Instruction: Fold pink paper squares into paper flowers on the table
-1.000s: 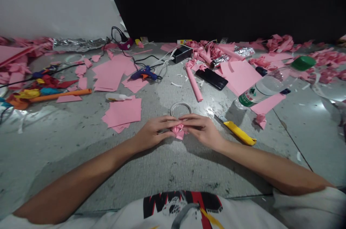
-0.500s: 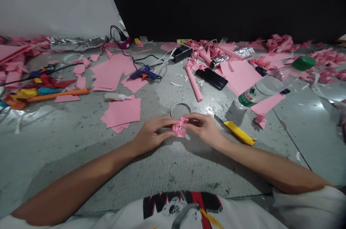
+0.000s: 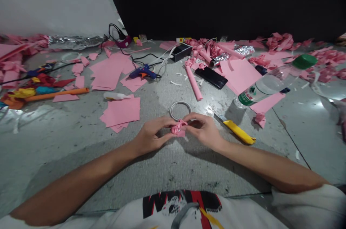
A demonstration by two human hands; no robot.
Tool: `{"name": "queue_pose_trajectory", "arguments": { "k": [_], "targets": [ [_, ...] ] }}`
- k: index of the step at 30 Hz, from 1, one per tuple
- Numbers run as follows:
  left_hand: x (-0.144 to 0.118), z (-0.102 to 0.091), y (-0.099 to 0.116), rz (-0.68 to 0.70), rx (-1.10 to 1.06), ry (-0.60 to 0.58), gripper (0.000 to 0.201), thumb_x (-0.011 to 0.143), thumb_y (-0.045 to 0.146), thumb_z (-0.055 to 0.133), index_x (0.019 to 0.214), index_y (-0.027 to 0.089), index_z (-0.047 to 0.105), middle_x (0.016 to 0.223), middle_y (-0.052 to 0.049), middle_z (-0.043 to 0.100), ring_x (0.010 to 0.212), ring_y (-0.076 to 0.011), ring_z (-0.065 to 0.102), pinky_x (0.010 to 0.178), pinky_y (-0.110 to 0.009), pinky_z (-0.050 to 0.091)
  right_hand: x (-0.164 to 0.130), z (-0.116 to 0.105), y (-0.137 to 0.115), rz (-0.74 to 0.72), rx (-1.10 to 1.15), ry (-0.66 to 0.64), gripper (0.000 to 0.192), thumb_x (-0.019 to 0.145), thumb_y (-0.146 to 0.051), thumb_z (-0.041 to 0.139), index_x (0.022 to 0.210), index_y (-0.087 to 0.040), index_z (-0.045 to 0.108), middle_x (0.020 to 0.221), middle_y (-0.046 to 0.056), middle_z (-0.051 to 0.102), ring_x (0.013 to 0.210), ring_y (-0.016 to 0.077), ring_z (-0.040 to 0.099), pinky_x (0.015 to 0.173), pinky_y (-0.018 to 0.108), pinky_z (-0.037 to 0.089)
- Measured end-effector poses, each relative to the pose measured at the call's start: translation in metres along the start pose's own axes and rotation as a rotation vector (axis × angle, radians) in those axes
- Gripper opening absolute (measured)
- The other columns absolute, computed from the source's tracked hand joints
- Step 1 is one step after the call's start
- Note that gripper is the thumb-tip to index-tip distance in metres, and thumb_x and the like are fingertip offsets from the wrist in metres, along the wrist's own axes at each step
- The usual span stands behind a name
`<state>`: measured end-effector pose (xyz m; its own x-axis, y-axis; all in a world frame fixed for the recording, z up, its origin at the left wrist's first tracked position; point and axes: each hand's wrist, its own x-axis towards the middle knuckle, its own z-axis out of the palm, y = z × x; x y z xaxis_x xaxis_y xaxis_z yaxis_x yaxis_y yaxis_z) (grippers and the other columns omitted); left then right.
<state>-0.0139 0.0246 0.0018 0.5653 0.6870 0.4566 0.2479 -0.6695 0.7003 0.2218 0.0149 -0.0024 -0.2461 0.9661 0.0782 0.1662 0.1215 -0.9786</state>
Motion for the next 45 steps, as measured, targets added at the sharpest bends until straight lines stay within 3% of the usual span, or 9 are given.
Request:
{"name": "queue_pose_trajectory", "arguments": {
  "k": [8, 13, 16, 20, 24, 28, 35, 39, 45],
  "targets": [
    [0.003, -0.005, 0.003, -0.009, -0.098, -0.048, 0.029, 0.090, 0.028, 0.077, 0.116, 0.019, 0.071, 0.112, -0.011, 0.077, 0.105, -0.0231, 0.073, 0.095, -0.037, 0.056, 0.008, -0.010, -0.010, 0.093, 0.116, -0.115, 0.016, 0.085, -0.032, 0.077, 0.092, -0.018, 0.075, 0.088, 0.005, 0.075, 0.077, 0.0167, 0.068, 0.072, 0.030, 0.054],
    [0.018, -0.003, 0.013, -0.336, -0.157, -0.009, 0.018, 0.094, 0.032, 0.069, 0.105, 0.020, 0.077, 0.103, -0.007, 0.079, 0.095, -0.0211, 0.072, 0.090, -0.035, 0.055, 0.009, -0.010, -0.010, 0.130, 0.150, -0.208, 0.017, 0.084, -0.033, 0.079, 0.090, -0.018, 0.074, 0.081, 0.003, 0.073, 0.070, 0.0148, 0.064, 0.066, 0.029, 0.051],
    [0.027, -0.002, 0.017, -0.503, -0.262, -0.108, 0.016, 0.088, 0.032, 0.073, 0.090, 0.017, 0.079, 0.089, -0.006, 0.079, 0.084, -0.0209, 0.072, 0.080, -0.032, 0.055, 0.008, -0.008, -0.009, 0.116, 0.124, -0.224, 0.016, 0.085, -0.032, 0.079, 0.089, -0.017, 0.073, 0.079, 0.002, 0.071, 0.069, 0.0141, 0.063, 0.065, 0.028, 0.050],
    [0.032, -0.006, 0.014, -0.594, -0.402, -0.265, 0.018, 0.085, 0.032, 0.073, 0.083, 0.015, 0.078, 0.078, -0.005, 0.076, 0.072, -0.0181, 0.069, 0.067, -0.027, 0.051, 0.006, -0.006, -0.008, 0.111, 0.107, -0.240, 0.015, 0.085, -0.030, 0.080, 0.090, -0.018, 0.072, 0.083, 0.003, 0.072, 0.073, 0.0148, 0.064, 0.066, 0.027, 0.051],
    [0.033, -0.010, 0.012, -0.617, -0.407, -0.381, 0.016, 0.084, 0.029, 0.072, 0.081, 0.015, 0.078, 0.072, -0.003, 0.072, 0.065, -0.0145, 0.064, 0.061, -0.025, 0.045, 0.005, -0.003, -0.008, 0.109, 0.090, -0.243, 0.016, 0.083, -0.028, 0.081, 0.090, -0.017, 0.071, 0.083, 0.003, 0.072, 0.074, 0.0149, 0.065, 0.068, 0.028, 0.052],
    [0.033, -0.010, 0.013, -0.600, -0.345, -0.419, 0.016, 0.082, 0.030, 0.075, 0.077, 0.015, 0.079, 0.065, -0.001, 0.066, 0.060, -0.0128, 0.057, 0.056, -0.024, 0.039, 0.003, 0.000, -0.009, 0.128, 0.067, -0.243, 0.018, 0.083, -0.030, 0.082, 0.088, -0.018, 0.070, 0.079, 0.001, 0.069, 0.070, 0.0139, 0.062, 0.065, 0.027, 0.050],
    [0.033, -0.012, 0.006, -0.552, -0.464, -0.324, 0.016, 0.083, 0.032, 0.078, 0.079, 0.016, 0.080, 0.081, -0.008, 0.077, 0.072, -0.0186, 0.070, 0.065, -0.028, 0.053, 0.005, -0.003, -0.017, 0.084, 0.081, -0.211, 0.020, 0.085, -0.034, 0.080, 0.096, -0.019, 0.073, 0.092, 0.004, 0.073, 0.081, 0.0169, 0.067, 0.075, 0.031, 0.054],
    [0.030, -0.011, 0.007, -0.516, -0.384, -0.225, 0.021, 0.086, 0.036, 0.075, 0.081, 0.016, 0.081, 0.085, -0.011, 0.078, 0.077, -0.0210, 0.072, 0.068, -0.031, 0.056, 0.009, -0.011, -0.020, 0.125, 0.050, -0.261, 0.014, 0.087, -0.031, 0.076, 0.089, -0.017, 0.074, 0.083, 0.003, 0.072, 0.074, 0.0159, 0.065, 0.069, 0.029, 0.052],
    [0.029, -0.009, 0.014, -0.563, -0.251, -0.329, 0.023, 0.089, 0.035, 0.069, 0.084, 0.017, 0.080, 0.076, -0.004, 0.075, 0.066, -0.0151, 0.064, 0.061, -0.024, 0.047, 0.007, -0.010, -0.020, 0.105, -0.049, -0.274, 0.010, 0.088, -0.024, 0.071, 0.083, -0.017, 0.076, 0.079, 0.003, 0.071, 0.070, 0.0157, 0.063, 0.068, 0.029, 0.050]
  ]
}}
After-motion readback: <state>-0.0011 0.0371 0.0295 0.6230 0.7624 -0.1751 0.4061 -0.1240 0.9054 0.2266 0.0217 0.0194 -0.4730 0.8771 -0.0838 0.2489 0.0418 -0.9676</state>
